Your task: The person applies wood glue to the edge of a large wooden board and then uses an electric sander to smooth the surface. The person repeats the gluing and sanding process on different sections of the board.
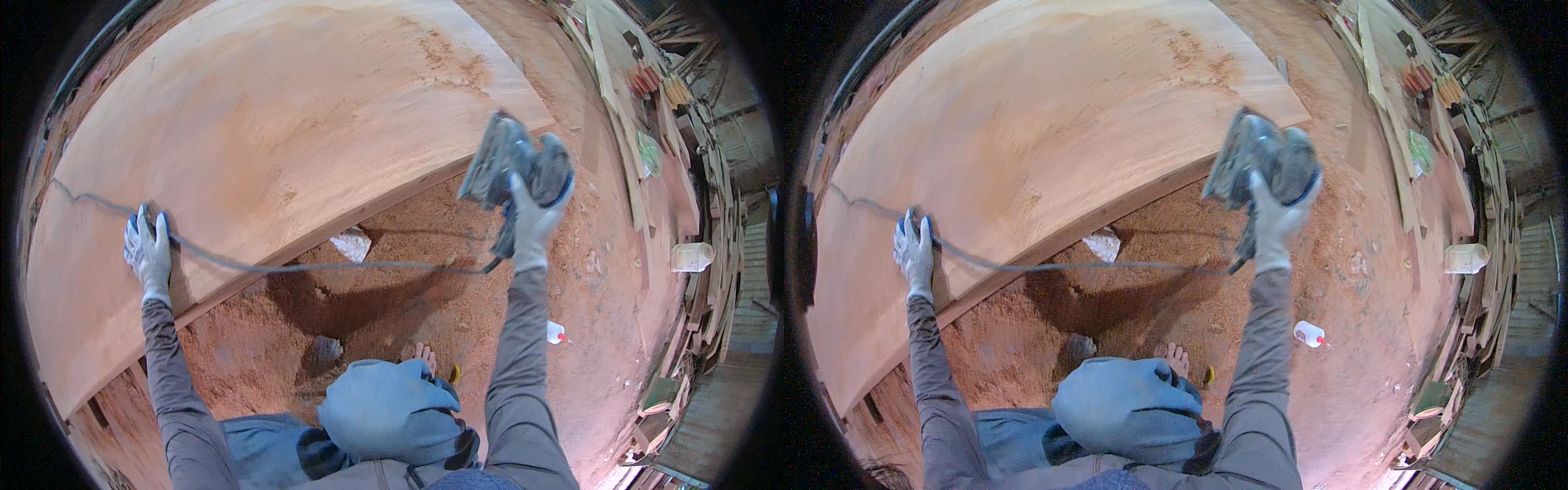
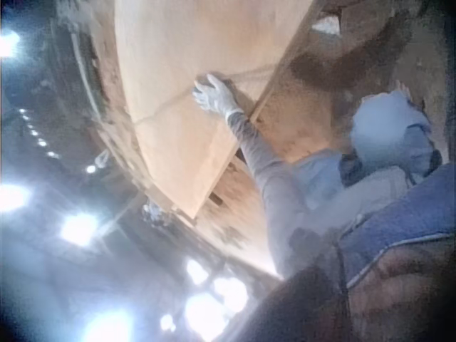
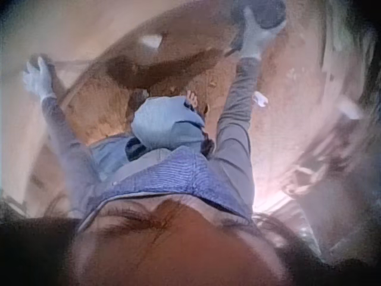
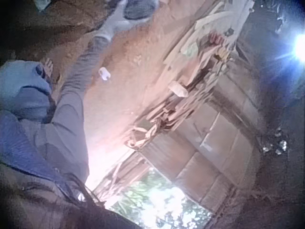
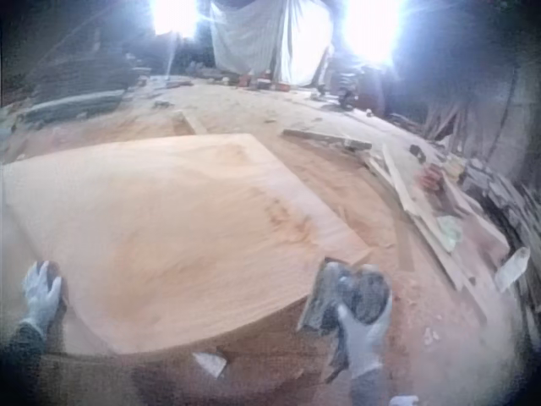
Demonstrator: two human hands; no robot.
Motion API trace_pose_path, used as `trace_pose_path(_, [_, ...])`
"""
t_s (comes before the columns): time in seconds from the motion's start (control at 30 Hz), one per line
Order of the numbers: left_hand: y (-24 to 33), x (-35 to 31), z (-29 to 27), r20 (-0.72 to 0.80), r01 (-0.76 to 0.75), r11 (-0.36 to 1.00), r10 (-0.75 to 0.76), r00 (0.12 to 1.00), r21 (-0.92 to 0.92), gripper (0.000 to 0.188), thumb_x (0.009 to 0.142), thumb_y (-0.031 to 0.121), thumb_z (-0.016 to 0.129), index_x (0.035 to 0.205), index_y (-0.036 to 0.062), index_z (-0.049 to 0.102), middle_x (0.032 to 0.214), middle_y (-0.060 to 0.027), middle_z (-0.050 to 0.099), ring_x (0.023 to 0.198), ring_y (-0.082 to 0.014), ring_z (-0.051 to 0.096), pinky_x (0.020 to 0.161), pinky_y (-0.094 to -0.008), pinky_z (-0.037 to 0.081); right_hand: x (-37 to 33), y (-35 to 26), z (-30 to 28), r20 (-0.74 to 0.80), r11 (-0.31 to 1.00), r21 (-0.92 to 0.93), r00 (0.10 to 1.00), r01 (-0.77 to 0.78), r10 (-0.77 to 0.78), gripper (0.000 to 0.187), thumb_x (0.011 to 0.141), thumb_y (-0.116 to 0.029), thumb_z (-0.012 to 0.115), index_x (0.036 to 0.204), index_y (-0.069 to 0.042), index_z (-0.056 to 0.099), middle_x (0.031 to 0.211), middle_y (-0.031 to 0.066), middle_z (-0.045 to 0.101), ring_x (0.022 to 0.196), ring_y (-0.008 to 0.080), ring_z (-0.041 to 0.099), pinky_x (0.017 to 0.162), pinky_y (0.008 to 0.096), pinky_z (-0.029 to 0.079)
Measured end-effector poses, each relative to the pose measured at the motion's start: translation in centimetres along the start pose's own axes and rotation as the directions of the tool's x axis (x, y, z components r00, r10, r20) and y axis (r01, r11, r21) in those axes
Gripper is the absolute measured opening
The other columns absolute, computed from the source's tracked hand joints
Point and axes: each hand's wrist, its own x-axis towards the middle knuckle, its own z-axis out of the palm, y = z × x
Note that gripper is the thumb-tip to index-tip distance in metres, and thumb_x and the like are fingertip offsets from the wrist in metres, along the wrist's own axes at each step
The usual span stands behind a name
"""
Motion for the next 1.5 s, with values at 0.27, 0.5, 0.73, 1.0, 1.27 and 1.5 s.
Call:
trace_pose_path(0.27, [0.8, 0.0, -0.6, -0.063, -0.033, 0.999, 0.034, 0.997, 0.009, 0.068, 0.103, 0.062, 0.052, 0.157, 0.021, 0.05, 0.161, -0.0217, 0.045, 0.15, -0.0405, 0.039, 0.122, -0.0592, 0.025, -6.7, -3.7, 2.5, 0.055, 0.998, -0.056, 0.998, -0.034, 0.037, 0.106, 0.079, -0.01, 0.092, 0.162, 0.0, 0.027, 0.159, 0.0173, 0.043, 0.145, 0.0271, 0.045, 0.123, 0.0416, 0.037])
trace_pose_path(0.5, [0.4, 0.0, -0.2, -0.089, -0.035, 0.999, 0.036, 0.995, 0.011, 0.067, 0.102, 0.062, 0.053, 0.155, 0.0209, 0.051, 0.16, -0.021, 0.047, 0.149, -0.0392, 0.041, 0.121, -0.0593, 0.028, -21.1, -8.7, 6.3, 0.465, 0.985, -0.12, 0.884, 0.126, -0.057, 0.101, 0.073, -0.026, 0.097, 0.155, 0.001, 0.045, 0.151, 0.0271, 0.054, 0.123, 0.0391, 0.068, 0.102, 0.0438, 0.057])
trace_pose_path(0.73, [-0.8, -0.6, -0.2, -0.109, -0.131, 0.987, 0.12, 0.987, -0.095, 0.056, 0.103, 0.054, 0.057, 0.148, 0.0202, 0.059, 0.155, -0.0142, 0.054, 0.146, -0.032, 0.047, 0.118, -0.0579, 0.032, -20.6, -11.0, 6.5, 0.667, 0.936, -0.142, 0.73, 0.322, -0.15, 0.095, 0.075, -0.02, 0.095, 0.154, 0.001, 0.047, 0.15, 0.0273, 0.055, 0.129, 0.0345, 0.065, 0.107, 0.0426, 0.053])
trace_pose_path(1.0, [0.7, -2.9, -1.6, -0.042, -0.068, 0.996, 0.071, 0.997, 0.055, 0.06, 0.105, 0.055, 0.054, 0.155, 0.0219, 0.052, 0.164, -0.0126, 0.046, 0.151, -0.0368, 0.04, 0.121, -0.0575, 0.027, -10.6, -6.1, 3.1, 0.18, 0.965, -0.211, 0.977, 0.154, -0.117, 0.108, 0.078, -0.022, 0.095, 0.163, -0.002, 0.032, 0.152, 0.0233, 0.056, 0.137, 0.03, 0.059, 0.114, 0.0421, 0.047])
trace_pose_path(1.27, [0.1, -2.9, -2.0, -0.033, -0.073, 0.997, 0.074, 0.997, 0.021, 0.063, 0.103, 0.059, 0.053, 0.155, 0.0234, 0.051, 0.164, -0.0127, 0.044, 0.151, -0.0367, 0.038, 0.122, -0.0656, 0.024, -5.2, -14.6, 6.1, 0.668, 0.901, -0.335, 0.744, 0.275, 0.021, 0.103, 0.076, -0.033, 0.095, 0.159, -0.005, 0.041, 0.132, 0.025, 0.071, 0.121, 0.0335, 0.071, 0.104, 0.0444, 0.056])
trace_pose_path(1.5, [1.1, -2.5, -1.6, -0.077, -0.111, 0.994, 0.109, 0.991, -0.019, 0.063, 0.102, 0.058, 0.056, 0.153, 0.0208, 0.053, 0.161, -0.0143, 0.047, 0.149, -0.0367, 0.041, 0.119, -0.064, 0.028, -7.9, -19.1, 15.1, 0.927, 0.867, -0.176, 0.376, 0.465, -0.014, 0.102, 0.074, -0.036, 0.092, 0.157, -0.005, 0.042, 0.128, 0.03, 0.069, 0.119, 0.0387, 0.071, 0.102, 0.0467, 0.056])
